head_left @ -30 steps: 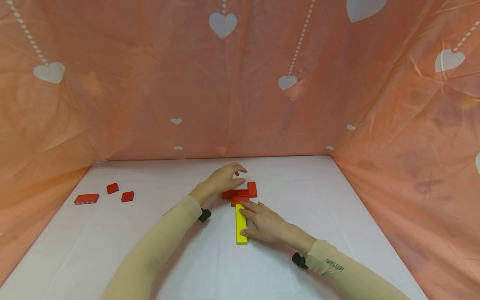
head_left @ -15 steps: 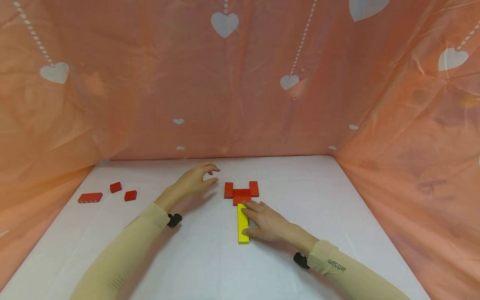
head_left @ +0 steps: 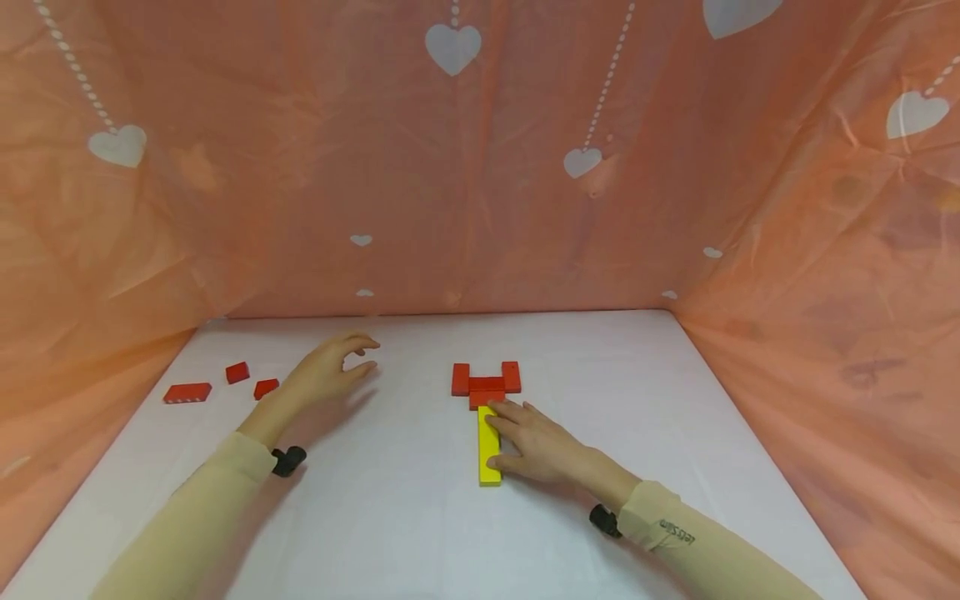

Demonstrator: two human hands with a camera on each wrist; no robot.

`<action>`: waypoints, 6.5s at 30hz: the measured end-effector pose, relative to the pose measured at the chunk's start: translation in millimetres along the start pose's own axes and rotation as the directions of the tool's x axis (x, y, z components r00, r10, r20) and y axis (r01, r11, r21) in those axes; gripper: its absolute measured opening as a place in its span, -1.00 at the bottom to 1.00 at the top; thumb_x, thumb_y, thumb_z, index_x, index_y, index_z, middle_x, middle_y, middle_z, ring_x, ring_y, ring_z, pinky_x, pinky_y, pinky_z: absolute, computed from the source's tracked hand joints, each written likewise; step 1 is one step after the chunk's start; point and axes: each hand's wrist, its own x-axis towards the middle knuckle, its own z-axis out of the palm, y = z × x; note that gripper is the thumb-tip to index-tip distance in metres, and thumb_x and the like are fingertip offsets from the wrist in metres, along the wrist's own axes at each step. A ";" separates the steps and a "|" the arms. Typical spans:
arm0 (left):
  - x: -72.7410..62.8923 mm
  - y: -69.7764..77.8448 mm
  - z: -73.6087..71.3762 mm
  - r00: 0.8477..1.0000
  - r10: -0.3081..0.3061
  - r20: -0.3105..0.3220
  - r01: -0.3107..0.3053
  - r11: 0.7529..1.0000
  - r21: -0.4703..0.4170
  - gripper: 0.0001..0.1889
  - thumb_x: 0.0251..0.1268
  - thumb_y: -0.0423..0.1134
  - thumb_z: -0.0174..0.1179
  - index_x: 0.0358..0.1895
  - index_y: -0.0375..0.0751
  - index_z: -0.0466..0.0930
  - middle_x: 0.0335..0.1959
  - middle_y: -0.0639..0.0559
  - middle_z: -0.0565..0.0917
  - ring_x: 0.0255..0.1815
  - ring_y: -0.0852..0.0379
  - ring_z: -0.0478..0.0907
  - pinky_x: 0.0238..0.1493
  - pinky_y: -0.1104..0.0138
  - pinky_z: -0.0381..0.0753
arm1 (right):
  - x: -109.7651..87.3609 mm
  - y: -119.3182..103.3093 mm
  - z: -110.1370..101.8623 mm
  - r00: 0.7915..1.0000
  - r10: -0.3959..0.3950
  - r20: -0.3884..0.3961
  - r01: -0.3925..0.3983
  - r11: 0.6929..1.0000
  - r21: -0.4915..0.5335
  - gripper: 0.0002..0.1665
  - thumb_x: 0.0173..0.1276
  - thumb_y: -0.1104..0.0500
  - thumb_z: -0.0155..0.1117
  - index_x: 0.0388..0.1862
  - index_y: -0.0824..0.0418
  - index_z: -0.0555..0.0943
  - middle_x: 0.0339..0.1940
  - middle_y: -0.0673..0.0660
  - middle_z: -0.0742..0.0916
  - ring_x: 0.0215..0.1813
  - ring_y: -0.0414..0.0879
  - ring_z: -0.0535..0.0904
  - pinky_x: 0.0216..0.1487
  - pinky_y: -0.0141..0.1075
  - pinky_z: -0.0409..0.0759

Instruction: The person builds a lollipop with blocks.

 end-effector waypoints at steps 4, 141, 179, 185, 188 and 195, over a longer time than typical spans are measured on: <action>-15.8 -12.5 -11.1 1.000 -0.011 -0.014 0.012 1.000 0.012 -0.59 0.48 -0.30 0.27 0.31 -0.32 0.56 0.26 -0.26 0.57 0.22 -0.28 0.54 0.26 -0.21 0.53 | -0.4 -0.4 -0.4 1.000 -0.004 -0.005 0.004 1.000 0.002 -0.13 0.47 -0.21 0.33 0.58 0.21 0.39 0.65 0.19 0.34 0.65 0.08 0.22 0.64 0.09 0.09; 112.2 90.5 108.9 0.964 0.222 0.147 -0.230 0.973 0.036 -0.76 0.47 -0.16 0.32 0.09 -0.08 0.82 0.01 0.00 0.71 0.04 0.02 0.64 0.20 0.12 0.64 | -0.1 2.1 -1.9 1.000 -0.014 0.001 0.014 1.000 -0.022 -0.15 0.48 -0.23 0.31 0.56 0.23 0.41 0.63 0.20 0.36 0.63 0.10 0.25 0.63 0.10 0.12; 114.7 96.3 110.9 0.963 0.168 0.211 -0.181 0.982 0.044 -0.77 0.50 -0.21 0.27 0.08 -0.13 0.79 0.03 -0.01 0.74 0.04 0.03 0.66 0.24 0.11 0.63 | 0.3 0.5 -3.1 1.000 -0.004 0.008 0.004 1.000 -0.011 -0.15 0.49 -0.21 0.31 0.57 0.23 0.40 0.64 0.19 0.35 0.65 0.09 0.22 0.64 0.07 0.09; 112.7 96.2 109.8 0.967 0.152 0.205 -0.161 0.987 0.028 -0.75 0.49 -0.20 0.28 0.10 -0.14 0.78 0.06 -0.02 0.75 0.10 0.00 0.67 0.27 0.08 0.62 | 0.5 0.5 -1.9 1.000 -0.002 0.009 0.002 1.000 -0.010 -0.15 0.48 -0.20 0.32 0.57 0.23 0.40 0.64 0.19 0.35 0.65 0.09 0.22 0.64 0.07 0.09; 111.0 95.6 106.6 0.971 0.137 0.197 -0.142 0.990 0.011 -0.73 0.50 -0.18 0.28 0.14 -0.14 0.76 0.12 -0.03 0.73 0.18 -0.03 0.65 0.30 0.05 0.60 | 1.0 0.5 -1.2 1.000 0.000 0.009 0.000 1.000 -0.015 -0.15 0.47 -0.20 0.33 0.57 0.22 0.41 0.64 0.19 0.36 0.65 0.09 0.23 0.64 0.08 0.10; 103.7 90.5 90.3 0.986 0.108 0.125 -0.105 0.994 -0.031 -0.71 0.50 -0.19 0.27 0.19 -0.12 0.73 0.23 -0.02 0.68 0.33 -0.08 0.56 0.41 -0.02 0.50 | 1.7 0.2 -1.3 1.000 0.002 0.006 -0.002 1.000 -0.023 -0.15 0.46 -0.20 0.34 0.56 0.22 0.42 0.64 0.18 0.36 0.64 0.09 0.23 0.63 0.08 0.12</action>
